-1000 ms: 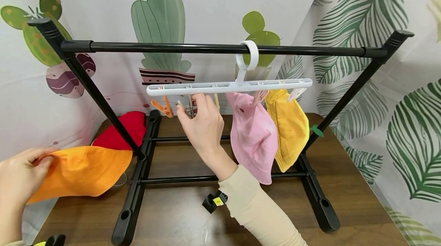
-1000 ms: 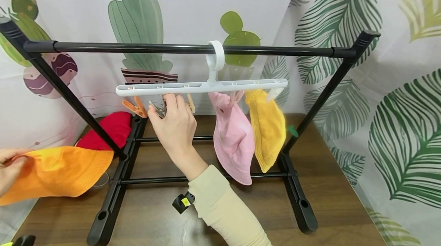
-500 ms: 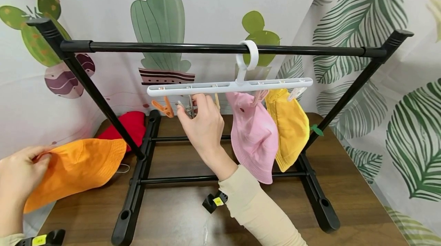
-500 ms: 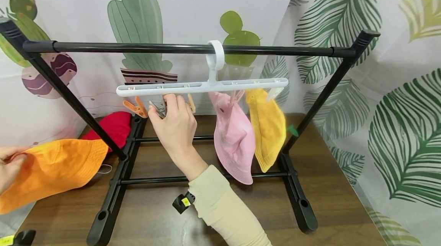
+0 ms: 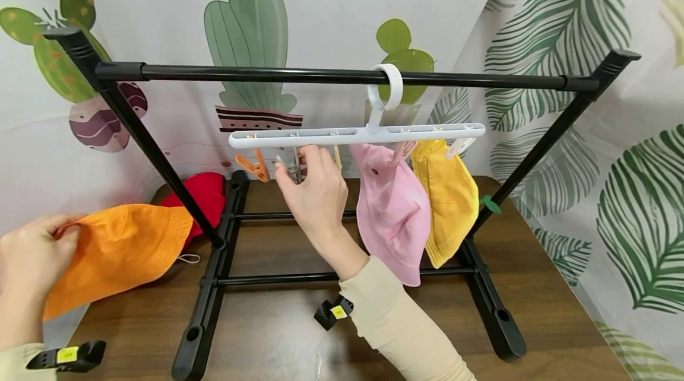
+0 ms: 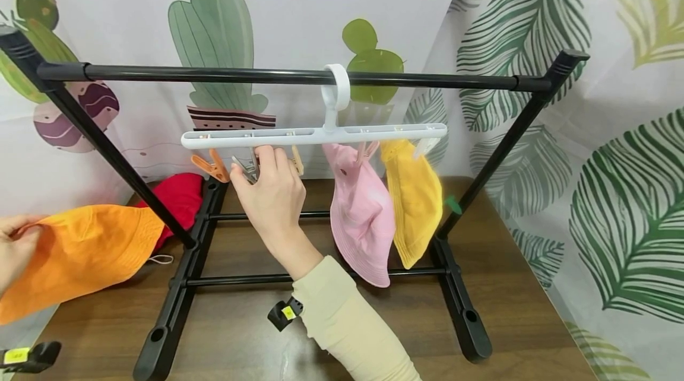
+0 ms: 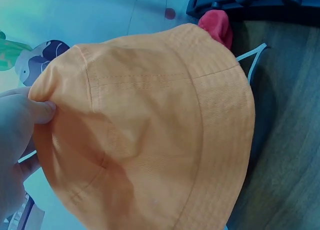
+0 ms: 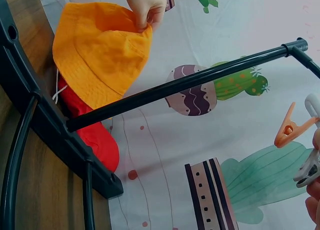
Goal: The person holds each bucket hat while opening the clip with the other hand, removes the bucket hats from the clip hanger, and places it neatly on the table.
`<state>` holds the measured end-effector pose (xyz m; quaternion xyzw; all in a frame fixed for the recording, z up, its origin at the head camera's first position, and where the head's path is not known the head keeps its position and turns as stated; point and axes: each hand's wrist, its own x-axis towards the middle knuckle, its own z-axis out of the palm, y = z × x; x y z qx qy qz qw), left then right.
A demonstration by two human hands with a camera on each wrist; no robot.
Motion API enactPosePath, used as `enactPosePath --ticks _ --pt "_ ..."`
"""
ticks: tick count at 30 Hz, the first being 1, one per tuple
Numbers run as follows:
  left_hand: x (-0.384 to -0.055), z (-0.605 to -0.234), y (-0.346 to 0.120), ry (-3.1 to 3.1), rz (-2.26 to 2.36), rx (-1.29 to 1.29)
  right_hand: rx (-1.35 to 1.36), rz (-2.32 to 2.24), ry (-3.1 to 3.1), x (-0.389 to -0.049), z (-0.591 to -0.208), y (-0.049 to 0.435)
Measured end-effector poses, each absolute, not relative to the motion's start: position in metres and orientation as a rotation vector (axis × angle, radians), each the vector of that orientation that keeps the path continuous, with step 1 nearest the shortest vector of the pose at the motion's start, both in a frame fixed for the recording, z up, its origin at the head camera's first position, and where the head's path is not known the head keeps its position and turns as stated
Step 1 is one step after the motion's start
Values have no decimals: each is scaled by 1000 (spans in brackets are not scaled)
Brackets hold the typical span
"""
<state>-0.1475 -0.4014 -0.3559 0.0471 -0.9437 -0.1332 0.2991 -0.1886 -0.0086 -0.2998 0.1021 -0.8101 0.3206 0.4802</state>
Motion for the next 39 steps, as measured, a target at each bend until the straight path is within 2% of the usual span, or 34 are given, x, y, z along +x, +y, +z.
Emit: enactPosePath --ticks 13,39 --pt "-140 -365 -383 -2478 -357 -35 261 789 -1955 -187 -298 -8" --pt "-90 -395 -353 -2489 -361 -325 255 787 -1962 -186 -299 -8"
